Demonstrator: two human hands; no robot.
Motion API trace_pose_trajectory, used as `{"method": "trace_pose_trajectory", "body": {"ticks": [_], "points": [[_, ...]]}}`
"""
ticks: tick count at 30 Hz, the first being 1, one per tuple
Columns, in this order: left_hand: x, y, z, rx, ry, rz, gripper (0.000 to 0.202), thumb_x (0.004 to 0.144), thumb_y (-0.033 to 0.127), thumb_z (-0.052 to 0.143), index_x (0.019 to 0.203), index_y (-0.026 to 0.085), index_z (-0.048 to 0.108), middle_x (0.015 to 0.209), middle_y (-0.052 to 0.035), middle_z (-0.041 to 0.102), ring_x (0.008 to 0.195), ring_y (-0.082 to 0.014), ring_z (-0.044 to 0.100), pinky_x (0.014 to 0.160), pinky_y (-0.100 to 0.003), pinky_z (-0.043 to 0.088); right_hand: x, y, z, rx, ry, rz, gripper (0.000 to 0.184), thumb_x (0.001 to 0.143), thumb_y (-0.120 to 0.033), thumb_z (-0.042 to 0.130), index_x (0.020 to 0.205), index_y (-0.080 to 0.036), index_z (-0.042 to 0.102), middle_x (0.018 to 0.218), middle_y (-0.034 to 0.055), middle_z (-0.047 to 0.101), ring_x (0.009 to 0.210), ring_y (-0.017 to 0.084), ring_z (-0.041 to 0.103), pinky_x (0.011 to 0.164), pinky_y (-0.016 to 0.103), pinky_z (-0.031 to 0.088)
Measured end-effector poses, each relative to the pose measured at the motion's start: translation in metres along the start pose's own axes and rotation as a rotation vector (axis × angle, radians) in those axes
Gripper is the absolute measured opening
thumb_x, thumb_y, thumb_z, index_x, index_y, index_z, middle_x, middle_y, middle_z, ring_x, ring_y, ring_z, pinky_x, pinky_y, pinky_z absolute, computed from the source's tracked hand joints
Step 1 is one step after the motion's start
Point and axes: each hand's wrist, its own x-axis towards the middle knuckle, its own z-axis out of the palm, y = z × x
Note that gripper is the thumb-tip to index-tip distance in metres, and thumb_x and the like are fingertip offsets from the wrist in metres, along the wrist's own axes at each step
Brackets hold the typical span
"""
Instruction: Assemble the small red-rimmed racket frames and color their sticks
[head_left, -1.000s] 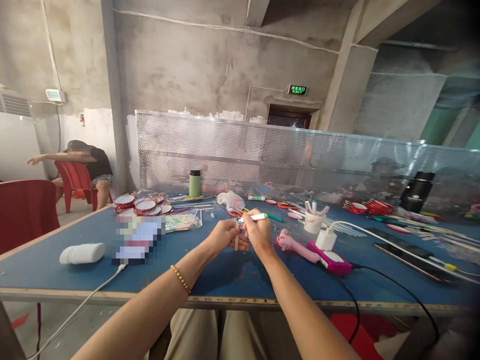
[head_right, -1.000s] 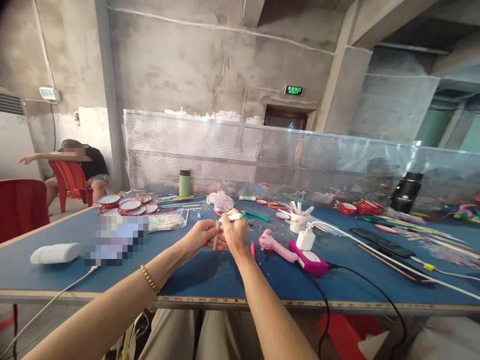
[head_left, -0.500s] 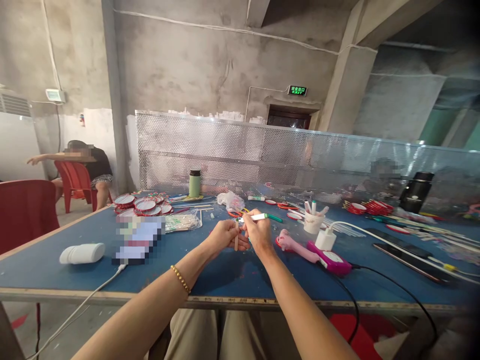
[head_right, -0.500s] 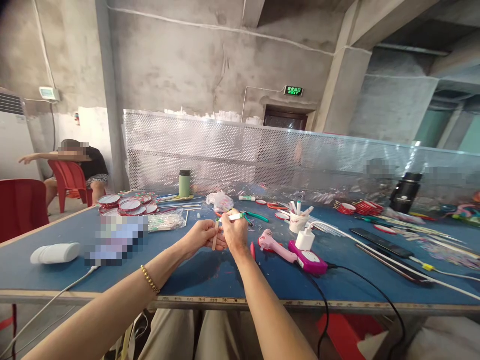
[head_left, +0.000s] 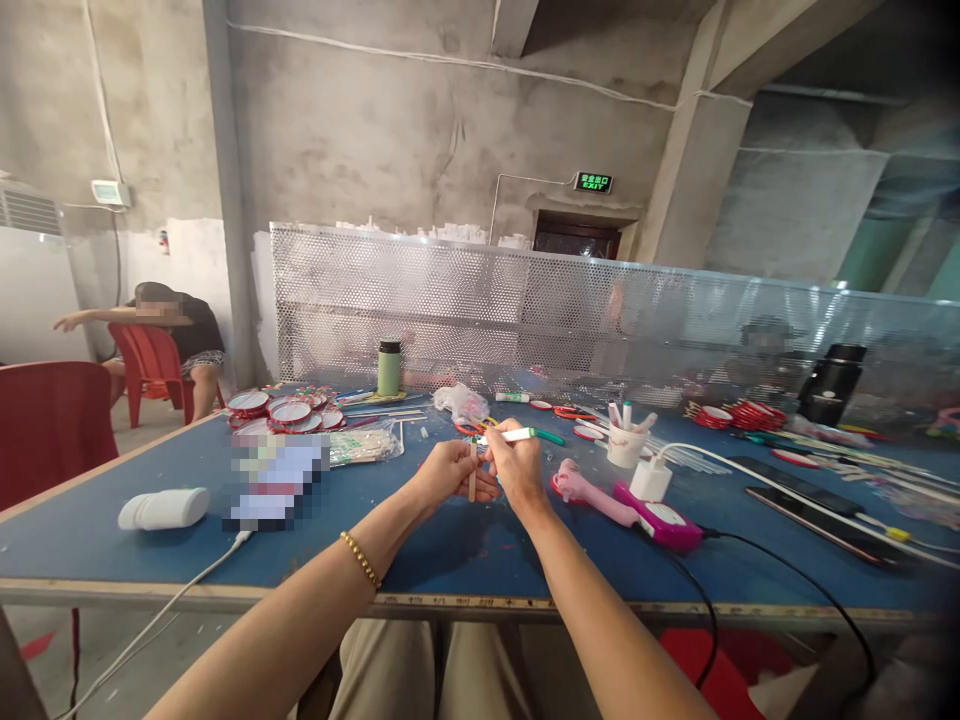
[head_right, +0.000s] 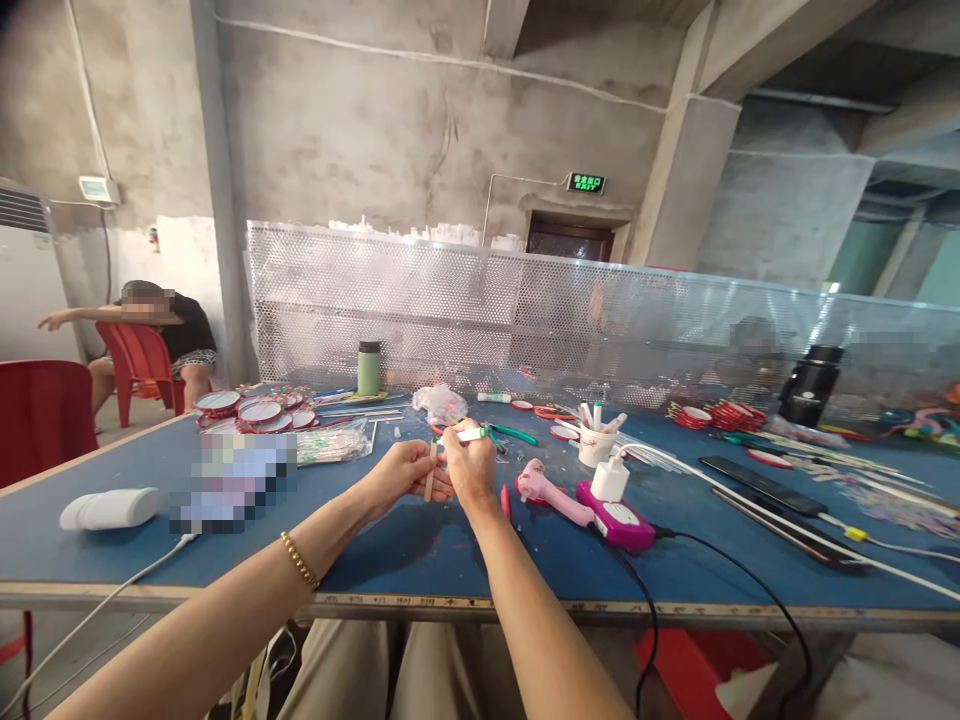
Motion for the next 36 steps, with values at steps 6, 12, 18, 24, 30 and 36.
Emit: {"method": "trace_pose_trajectory", "body": {"ticks": [6, 12, 18, 24, 30, 36], "points": [[0.001, -0.0018, -0.0012, 0.006, 0.011, -0.005, 0.019, 0.084, 0.03, 0.063, 0.082, 0.014, 0.053, 0.066, -0.007, 0.071, 0.066, -0.022, 0.073, 0.066, -0.034, 0.059, -0.0004, -0.0016, -0.0003, -0.005, -0.005, 0.005, 0.015, 0.076, -0.034, 0.054, 0.067, -0.021, 0.053, 0.047, -0.005, 0.052, 0.036, 0.011, 0.045, 0.037, 0.022, 0.034], [0.001, -0.0021, -0.0016, 0.002, 0.006, 0.009, 0.018, 0.085, 0.029, 0.062, 0.083, 0.014, 0.052, 0.068, -0.0079, 0.071, 0.067, -0.0222, 0.073, 0.066, -0.034, 0.059, -0.0005, -0.002, -0.0016, 0.007, 0.017, 0.025, 0.014, 0.075, -0.032, 0.054, 0.066, -0.022, 0.052, 0.047, -0.0058, 0.051, 0.036, 0.011, 0.046, 0.037, 0.022, 0.035], [0.0021, -0.0025, -0.0016, 0.002, -0.005, 0.004, 0.021, 0.084, 0.032, 0.064, 0.084, 0.014, 0.054, 0.066, -0.0076, 0.071, 0.066, -0.0216, 0.073, 0.065, -0.032, 0.059, -0.0003, -0.0018, -0.0008, -0.021, 0.009, 0.018, 0.014, 0.075, -0.033, 0.053, 0.067, -0.021, 0.053, 0.047, -0.0056, 0.051, 0.036, 0.011, 0.045, 0.038, 0.023, 0.035], [0.0021, -0.0039, -0.0022, -0.004, 0.005, 0.015, 0.028, 0.08, 0.036, 0.069, 0.081, 0.015, 0.052, 0.066, -0.0078, 0.071, 0.066, -0.023, 0.073, 0.064, -0.034, 0.06, 0.0001, -0.0018, -0.0011, -0.014, 0.017, 0.023, 0.014, 0.075, -0.033, 0.054, 0.068, -0.021, 0.053, 0.048, -0.0055, 0.052, 0.037, 0.012, 0.046, 0.039, 0.023, 0.036], [0.0007, -0.0026, -0.001, 0.008, 0.005, 0.007, 0.025, 0.082, 0.034, 0.067, 0.081, 0.015, 0.051, 0.066, -0.0074, 0.071, 0.066, -0.0221, 0.073, 0.065, -0.034, 0.06, 0.0005, -0.0005, -0.0009, -0.027, 0.015, 0.004, 0.012, 0.074, -0.031, 0.054, 0.067, -0.022, 0.053, 0.047, -0.0058, 0.052, 0.037, 0.011, 0.046, 0.041, 0.023, 0.037], [0.0003, -0.003, -0.0013, 0.004, 0.003, 0.017, 0.029, 0.079, 0.038, 0.069, 0.08, 0.015, 0.051, 0.067, -0.0083, 0.071, 0.066, -0.0233, 0.073, 0.066, -0.036, 0.059, 0.0001, -0.0011, -0.0012, -0.024, 0.022, 0.017, 0.012, 0.075, -0.031, 0.053, 0.066, -0.022, 0.052, 0.046, -0.0056, 0.052, 0.037, 0.012, 0.046, 0.04, 0.023, 0.037]]}}
